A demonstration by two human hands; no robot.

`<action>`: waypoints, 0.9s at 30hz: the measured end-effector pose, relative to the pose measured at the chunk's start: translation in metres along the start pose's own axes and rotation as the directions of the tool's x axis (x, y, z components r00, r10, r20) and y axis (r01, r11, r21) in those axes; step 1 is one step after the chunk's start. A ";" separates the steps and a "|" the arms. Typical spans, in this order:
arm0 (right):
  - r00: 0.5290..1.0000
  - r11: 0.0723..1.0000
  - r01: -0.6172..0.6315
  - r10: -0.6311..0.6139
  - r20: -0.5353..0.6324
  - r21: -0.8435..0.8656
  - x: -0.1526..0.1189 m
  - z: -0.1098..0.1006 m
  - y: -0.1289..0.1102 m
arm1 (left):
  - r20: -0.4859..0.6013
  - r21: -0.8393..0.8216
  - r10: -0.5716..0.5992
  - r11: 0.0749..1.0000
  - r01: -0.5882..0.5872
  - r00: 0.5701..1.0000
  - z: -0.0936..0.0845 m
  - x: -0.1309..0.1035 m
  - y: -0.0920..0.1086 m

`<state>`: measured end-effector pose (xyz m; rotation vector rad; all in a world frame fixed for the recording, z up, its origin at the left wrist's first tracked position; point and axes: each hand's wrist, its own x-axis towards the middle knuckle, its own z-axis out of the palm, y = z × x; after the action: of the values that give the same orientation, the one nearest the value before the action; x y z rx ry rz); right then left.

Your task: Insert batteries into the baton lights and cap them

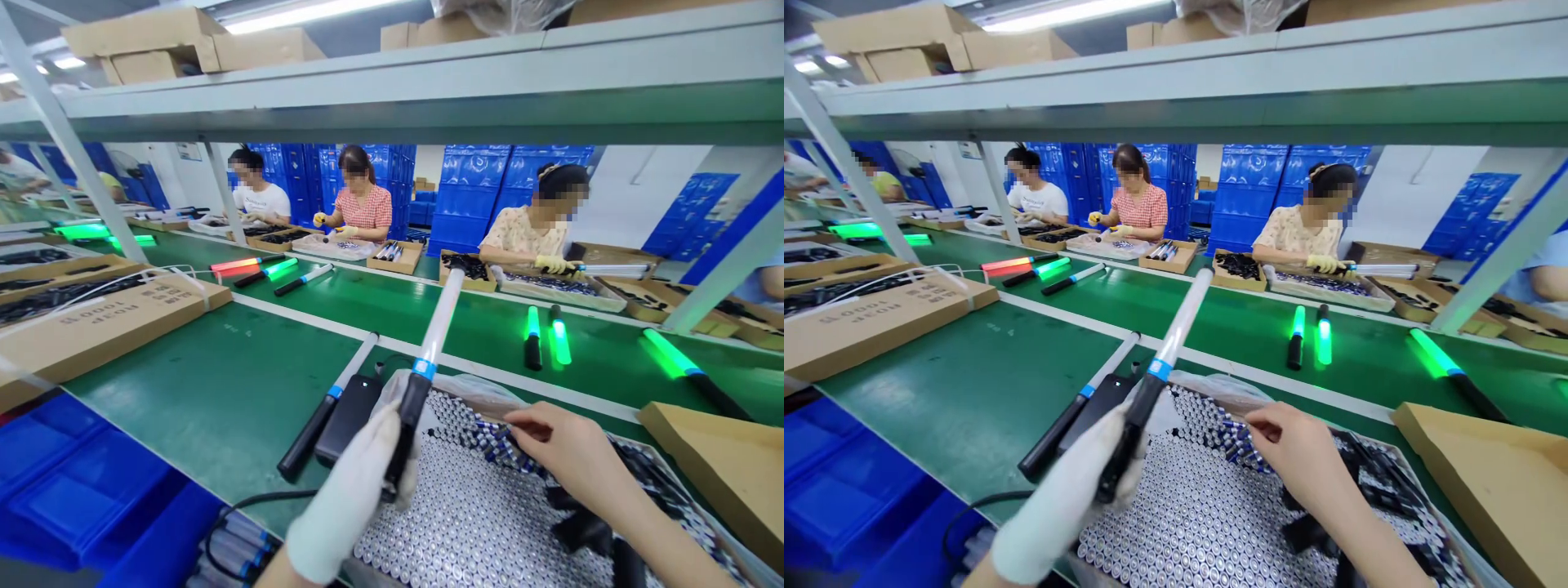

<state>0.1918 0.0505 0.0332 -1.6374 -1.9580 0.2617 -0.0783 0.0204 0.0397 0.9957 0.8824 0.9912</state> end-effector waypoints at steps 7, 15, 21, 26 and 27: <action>0.987 0.966 -0.062 0.096 -0.126 0.253 -0.060 -0.006 -0.012 | -0.037 -0.260 -0.077 0.963 0.064 0.996 0.064 0.020 -0.053; 0.916 0.953 0.290 -0.250 -0.314 0.085 -0.079 0.016 -0.046 | -0.239 -0.111 -0.034 0.994 0.007 0.970 0.066 0.023 -0.078; 0.887 0.900 0.427 -0.399 -0.234 0.084 -0.074 0.025 -0.052 | -0.206 -0.006 -0.041 0.999 0.041 0.978 0.062 0.025 -0.089; 0.876 0.888 0.436 -0.382 -0.295 0.146 -0.065 0.020 -0.060 | -0.134 -0.038 -0.059 0.998 0.055 0.989 0.066 0.018 -0.071; 0.883 0.894 0.419 -0.362 -0.298 0.158 -0.064 0.020 -0.062 | -0.107 -0.052 -0.063 0.997 0.058 0.992 0.067 0.017 -0.065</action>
<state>0.1345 -0.0204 0.0280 -1.0439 -1.9258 0.0897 0.0044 0.0050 -0.0043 0.8749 0.9685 1.0179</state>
